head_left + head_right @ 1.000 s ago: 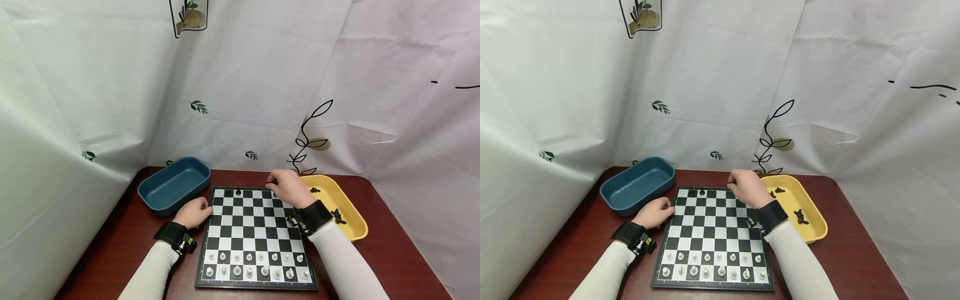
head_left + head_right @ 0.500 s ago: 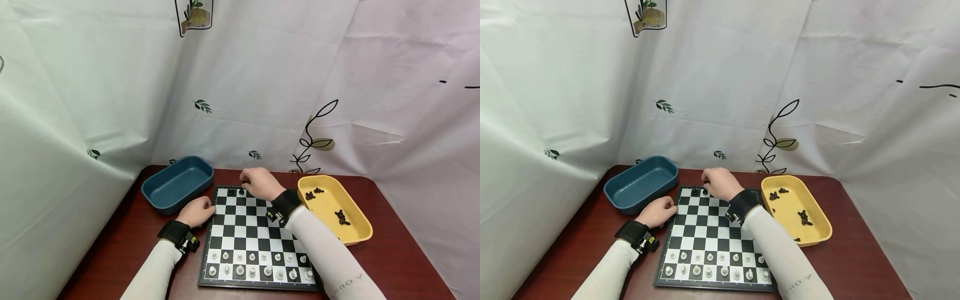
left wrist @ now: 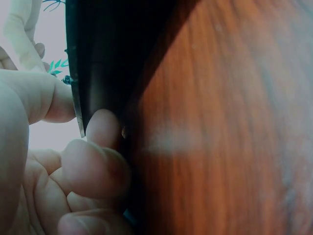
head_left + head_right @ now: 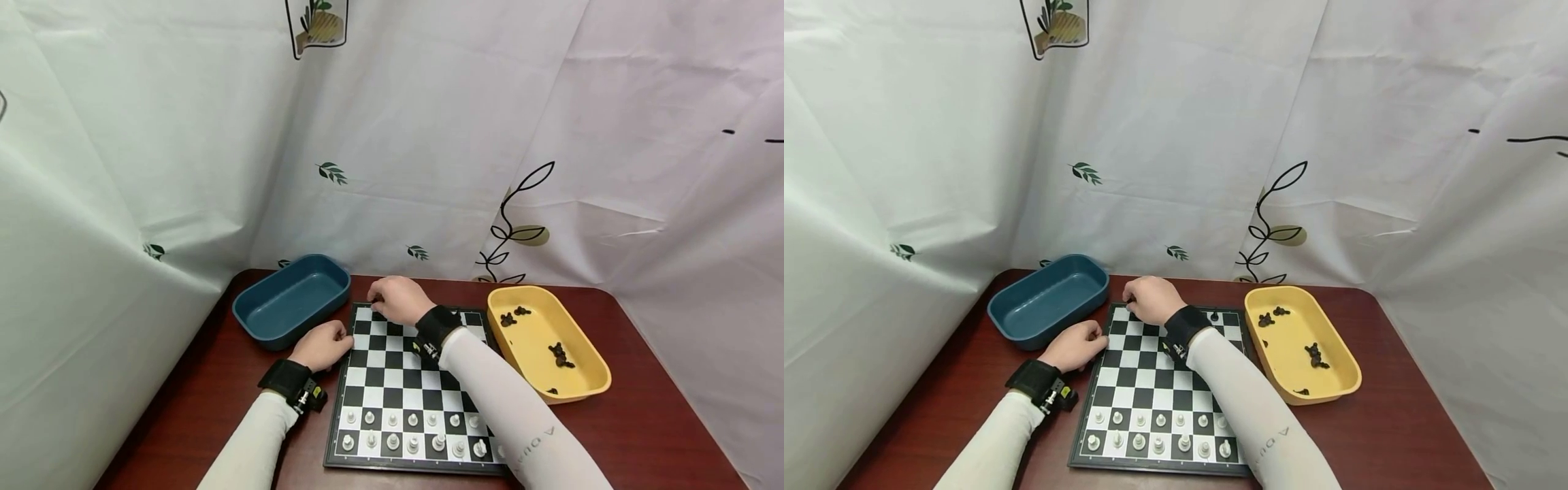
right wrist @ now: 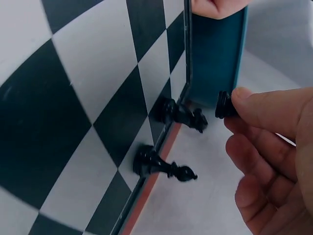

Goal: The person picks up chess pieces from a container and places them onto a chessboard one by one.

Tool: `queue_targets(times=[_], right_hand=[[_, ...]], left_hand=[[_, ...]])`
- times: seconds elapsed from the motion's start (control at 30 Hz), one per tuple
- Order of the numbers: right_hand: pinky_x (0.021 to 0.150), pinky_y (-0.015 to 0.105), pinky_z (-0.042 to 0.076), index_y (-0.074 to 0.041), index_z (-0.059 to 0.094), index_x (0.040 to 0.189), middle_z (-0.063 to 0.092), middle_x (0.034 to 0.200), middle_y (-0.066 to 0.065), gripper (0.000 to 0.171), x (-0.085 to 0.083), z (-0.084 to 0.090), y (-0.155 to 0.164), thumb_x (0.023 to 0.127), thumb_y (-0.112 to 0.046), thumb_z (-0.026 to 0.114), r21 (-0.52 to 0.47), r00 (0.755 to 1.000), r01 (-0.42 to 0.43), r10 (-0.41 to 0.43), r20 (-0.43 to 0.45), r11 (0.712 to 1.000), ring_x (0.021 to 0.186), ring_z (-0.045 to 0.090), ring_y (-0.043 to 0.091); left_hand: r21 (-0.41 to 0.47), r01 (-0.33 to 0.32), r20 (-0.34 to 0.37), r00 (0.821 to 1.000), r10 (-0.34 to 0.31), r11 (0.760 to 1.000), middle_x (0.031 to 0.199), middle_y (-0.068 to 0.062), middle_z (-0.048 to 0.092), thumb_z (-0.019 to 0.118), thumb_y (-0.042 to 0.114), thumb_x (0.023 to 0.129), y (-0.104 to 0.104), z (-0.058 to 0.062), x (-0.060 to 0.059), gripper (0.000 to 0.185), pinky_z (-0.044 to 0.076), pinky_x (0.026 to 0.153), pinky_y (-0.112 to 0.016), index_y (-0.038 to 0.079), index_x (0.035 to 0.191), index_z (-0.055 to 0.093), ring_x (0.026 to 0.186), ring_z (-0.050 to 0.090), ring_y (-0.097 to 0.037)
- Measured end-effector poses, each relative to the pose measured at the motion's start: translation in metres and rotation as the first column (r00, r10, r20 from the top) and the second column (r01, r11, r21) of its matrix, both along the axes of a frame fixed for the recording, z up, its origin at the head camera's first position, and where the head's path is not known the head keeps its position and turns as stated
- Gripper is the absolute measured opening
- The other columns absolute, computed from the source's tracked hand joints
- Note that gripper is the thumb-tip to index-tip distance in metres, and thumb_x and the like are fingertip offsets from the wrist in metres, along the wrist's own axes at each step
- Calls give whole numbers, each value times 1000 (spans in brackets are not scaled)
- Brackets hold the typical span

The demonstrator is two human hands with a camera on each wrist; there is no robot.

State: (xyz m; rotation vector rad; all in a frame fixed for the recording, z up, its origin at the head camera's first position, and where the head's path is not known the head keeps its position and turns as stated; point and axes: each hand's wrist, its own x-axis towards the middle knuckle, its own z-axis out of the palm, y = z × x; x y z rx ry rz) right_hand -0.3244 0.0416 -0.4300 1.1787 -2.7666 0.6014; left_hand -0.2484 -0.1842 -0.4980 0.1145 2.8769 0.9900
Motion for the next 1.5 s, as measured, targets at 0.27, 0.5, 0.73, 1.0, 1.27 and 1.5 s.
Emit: queue_targets(times=[0.27, 0.5, 0.73, 1.0, 1.27, 1.5], right_hand=[[88, 40, 59, -15, 82, 116, 80, 109, 2, 13, -4, -5, -18, 103, -15, 81, 67, 998, 39, -36, -47, 997, 100, 73, 22], [90, 40, 58, -16, 83, 114, 81, 107, 2, 12, -7, -9, -27, 103, -14, 81, 120, 995, 51, -41, -89, 991, 99, 72, 23], [96, 41, 48, -17, 84, 112, 81, 104, 2, 9, -10, -14, -30, 103, -16, 81, 152, 988, 81, -59, -140, 985, 101, 65, 25], [96, 40, 45, -18, 84, 109, 80, 103, 0, 7, -7, -16, -37, 103, -19, 82, 177, 988, 100, -76, -136, 979, 101, 64, 24], [102, 41, 48, -19, 83, 110, 80, 104, -1, 9, -8, -20, -41, 101, -21, 83, 215, 987, 132, -107, -123, 968, 104, 66, 24], [104, 43, 50, -16, 81, 121, 80, 111, 2, 20, -7, -17, -37, 102, -22, 82, 170, 994, 94, -82, -76, 981, 108, 66, 25]], left_hand=[[-3, 1, -11, 1000, -1, 1000, 65, -3, 59, 63, 31, 103, 1, 0, 0, 25, 45, 52, -37, 16, 83, 61, 47, 58, -22], [-6, 2, -16, 1000, -2, 1000, 65, -3, 59, 63, 32, 103, 1, -1, -1, 25, 45, 53, -37, 16, 83, 61, 48, 58, -22], [-4, 2, -18, 1000, -2, 1000, 64, -3, 59, 64, 32, 103, 1, -1, -1, 26, 45, 53, -37, 16, 83, 61, 47, 59, -22], [-5, -4, -16, 1000, 4, 1000, 65, -3, 59, 64, 31, 103, 0, -1, -2, 26, 45, 52, -37, 16, 82, 61, 47, 59, -22], [-9, -5, -13, 1000, 5, 1000, 65, -2, 59, 64, 31, 103, 1, -2, -1, 26, 46, 52, -37, 16, 83, 61, 47, 59, -22], [-7, -1, -21, 1000, 1, 1000, 64, -2, 59, 64, 31, 102, 0, -2, -2, 25, 46, 52, -37, 16, 83, 61, 47, 59, -21]])
